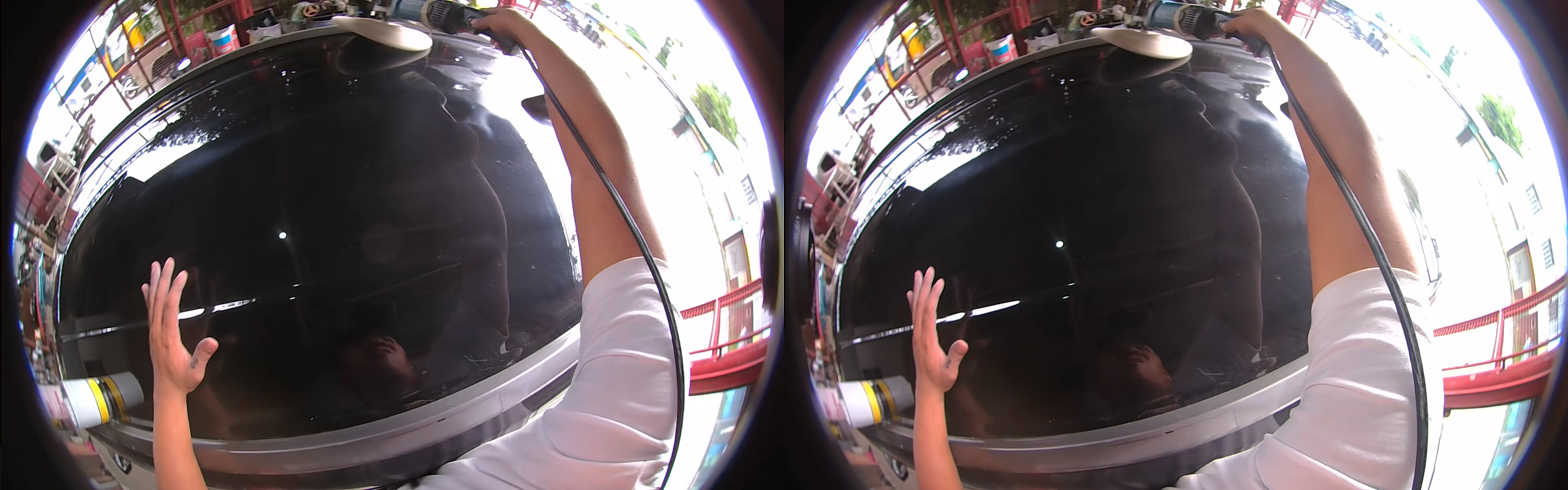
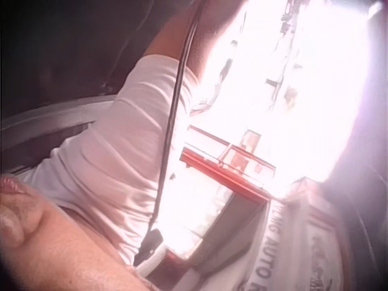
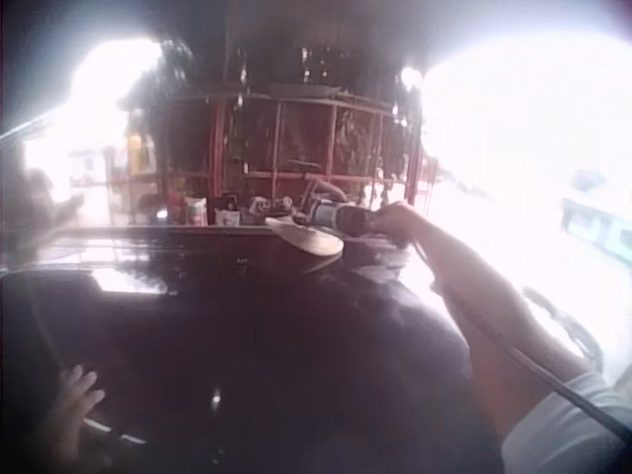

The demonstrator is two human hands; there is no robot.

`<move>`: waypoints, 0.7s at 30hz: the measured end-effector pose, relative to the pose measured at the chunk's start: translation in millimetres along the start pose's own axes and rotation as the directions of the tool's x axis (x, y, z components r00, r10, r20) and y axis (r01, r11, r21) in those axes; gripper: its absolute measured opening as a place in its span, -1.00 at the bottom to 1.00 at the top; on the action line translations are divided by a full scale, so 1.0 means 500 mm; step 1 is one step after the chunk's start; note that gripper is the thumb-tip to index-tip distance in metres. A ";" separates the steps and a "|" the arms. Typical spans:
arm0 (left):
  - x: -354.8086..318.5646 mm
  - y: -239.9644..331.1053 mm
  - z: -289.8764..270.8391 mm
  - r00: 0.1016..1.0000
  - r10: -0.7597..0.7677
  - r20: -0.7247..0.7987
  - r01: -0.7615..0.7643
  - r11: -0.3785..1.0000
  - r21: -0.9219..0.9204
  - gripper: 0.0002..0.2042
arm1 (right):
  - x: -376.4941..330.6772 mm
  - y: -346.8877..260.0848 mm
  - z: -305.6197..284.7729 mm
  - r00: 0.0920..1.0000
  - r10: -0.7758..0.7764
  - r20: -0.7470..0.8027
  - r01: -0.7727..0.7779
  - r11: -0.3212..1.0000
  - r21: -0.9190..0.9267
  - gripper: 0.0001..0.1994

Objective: The person uses a rotary polisher to buff the rear trunk lid of a black car. They move the polisher across the surface in overlapping passes, occasionally pausing to apply more compound from a bottle before resuming polishing.

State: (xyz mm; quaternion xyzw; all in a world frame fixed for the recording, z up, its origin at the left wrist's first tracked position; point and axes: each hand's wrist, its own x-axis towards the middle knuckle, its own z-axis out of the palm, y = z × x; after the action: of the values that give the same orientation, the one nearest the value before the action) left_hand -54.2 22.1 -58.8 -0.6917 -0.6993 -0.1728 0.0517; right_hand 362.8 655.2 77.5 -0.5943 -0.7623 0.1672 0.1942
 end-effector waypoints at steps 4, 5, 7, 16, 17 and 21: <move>0.004 0.004 -0.001 1.000 -0.011 -0.007 0.011 1.000 -0.004 0.03 | -0.040 0.137 -0.094 0.984 0.141 -0.112 -0.135 0.989 0.067 -0.63; 0.008 0.009 -0.004 1.000 -0.012 0.008 0.012 1.000 0.003 0.03 | -0.041 0.173 -0.115 0.981 0.136 -0.140 -0.127 0.989 0.073 -0.61; 0.017 0.003 -0.001 1.000 0.001 0.012 -0.001 1.000 -0.011 0.03 | -0.033 0.249 -0.162 0.967 0.201 -0.154 -0.182 0.975 0.130 -0.62; 0.009 -0.006 0.002 0.999 0.001 0.040 0.000 1.000 -0.011 0.02 | -0.016 0.332 -0.163 0.900 0.359 -0.247 -0.352 0.933 0.071 -0.68; 0.008 -0.003 0.002 1.000 -0.001 0.031 0.002 1.000 -0.014 0.02 | -0.017 0.328 -0.161 0.905 0.342 -0.254 -0.334 0.940 0.074 -0.69; 0.001 -0.002 -0.001 1.000 -0.009 0.010 0.010 1.000 -0.026 0.03 | -0.020 0.286 -0.159 0.930 0.343 -0.134 -0.331 0.938 0.104 -0.70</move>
State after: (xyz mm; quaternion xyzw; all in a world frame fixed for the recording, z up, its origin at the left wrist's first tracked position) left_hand -55.6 22.4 -58.3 -0.6899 -0.7005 -0.1786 0.0382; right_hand 524.8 681.4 76.1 -0.7189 -0.6250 0.1832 0.2427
